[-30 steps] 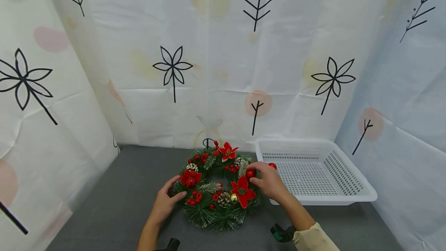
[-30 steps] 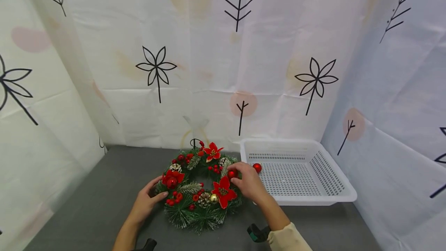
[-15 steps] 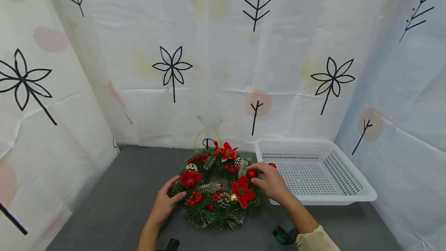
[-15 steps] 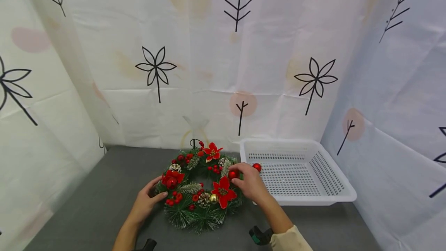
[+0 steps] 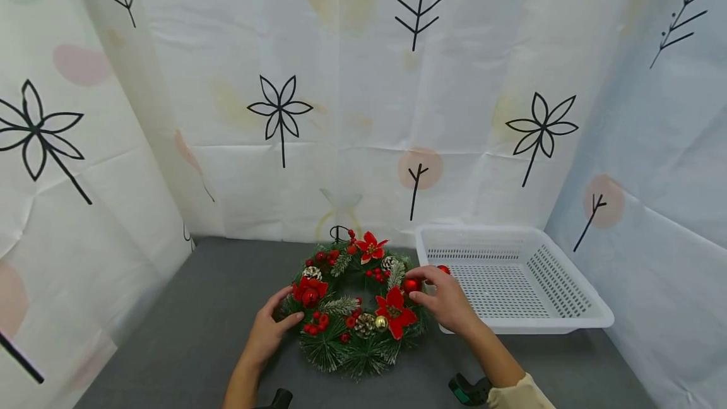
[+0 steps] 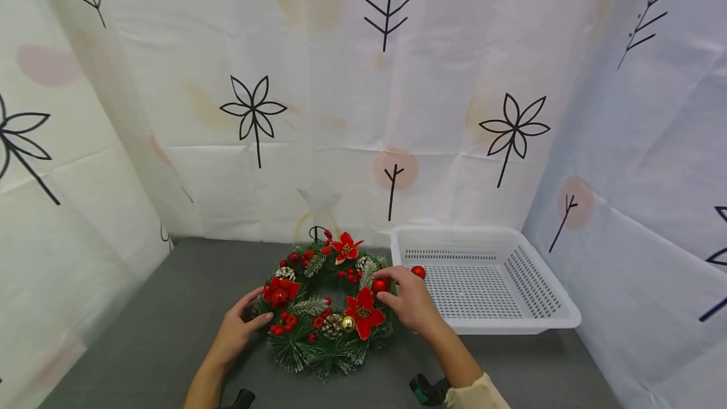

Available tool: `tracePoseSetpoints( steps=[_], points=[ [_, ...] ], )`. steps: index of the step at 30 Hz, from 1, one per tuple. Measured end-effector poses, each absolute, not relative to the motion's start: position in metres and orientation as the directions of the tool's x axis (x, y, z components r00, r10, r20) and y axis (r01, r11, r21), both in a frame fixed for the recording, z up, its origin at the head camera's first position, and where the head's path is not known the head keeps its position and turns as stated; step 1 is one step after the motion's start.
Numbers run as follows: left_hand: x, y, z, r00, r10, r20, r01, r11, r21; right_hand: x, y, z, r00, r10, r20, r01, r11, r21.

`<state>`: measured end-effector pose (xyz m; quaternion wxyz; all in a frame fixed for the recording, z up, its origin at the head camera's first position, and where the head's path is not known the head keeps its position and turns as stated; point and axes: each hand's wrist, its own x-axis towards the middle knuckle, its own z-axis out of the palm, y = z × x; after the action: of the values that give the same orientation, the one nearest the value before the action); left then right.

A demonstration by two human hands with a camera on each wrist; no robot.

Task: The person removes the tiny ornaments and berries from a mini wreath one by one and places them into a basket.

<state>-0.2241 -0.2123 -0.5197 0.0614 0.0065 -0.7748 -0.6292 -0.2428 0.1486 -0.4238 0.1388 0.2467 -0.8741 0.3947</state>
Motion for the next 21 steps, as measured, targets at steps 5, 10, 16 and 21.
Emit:
tracePoseSetpoints(
  steps=[5, 10, 16, 21],
  points=[
    [-0.2242, -0.2126, -0.5204, -0.993, -0.082, 0.085, 0.067, 0.202, 0.977, -0.2401, 0.1512, -0.4232, -0.826, -0.338, 0.451, -0.563, 0.55, -0.617],
    [-0.2247, -0.2127, -0.5211, -0.993, -0.081, 0.088, 0.07, 0.205, 0.976, -0.2376, 0.153, -0.4236, -0.815, -0.343, 0.466, -0.578, 0.526, -0.624],
    [-0.225, -0.2126, -0.5226, -0.991, -0.087, 0.103, 0.082, 0.217, 0.973, -0.2354, 0.1524, -0.4226, -0.794, -0.345, 0.5, -0.606, 0.509, -0.611],
    [-0.2254, -0.2126, -0.5239, -0.989, -0.091, 0.117, 0.094, 0.222, 0.97, -0.235, 0.1516, -0.4218, -0.778, -0.348, 0.522, -0.625, 0.501, -0.598]
  ],
)
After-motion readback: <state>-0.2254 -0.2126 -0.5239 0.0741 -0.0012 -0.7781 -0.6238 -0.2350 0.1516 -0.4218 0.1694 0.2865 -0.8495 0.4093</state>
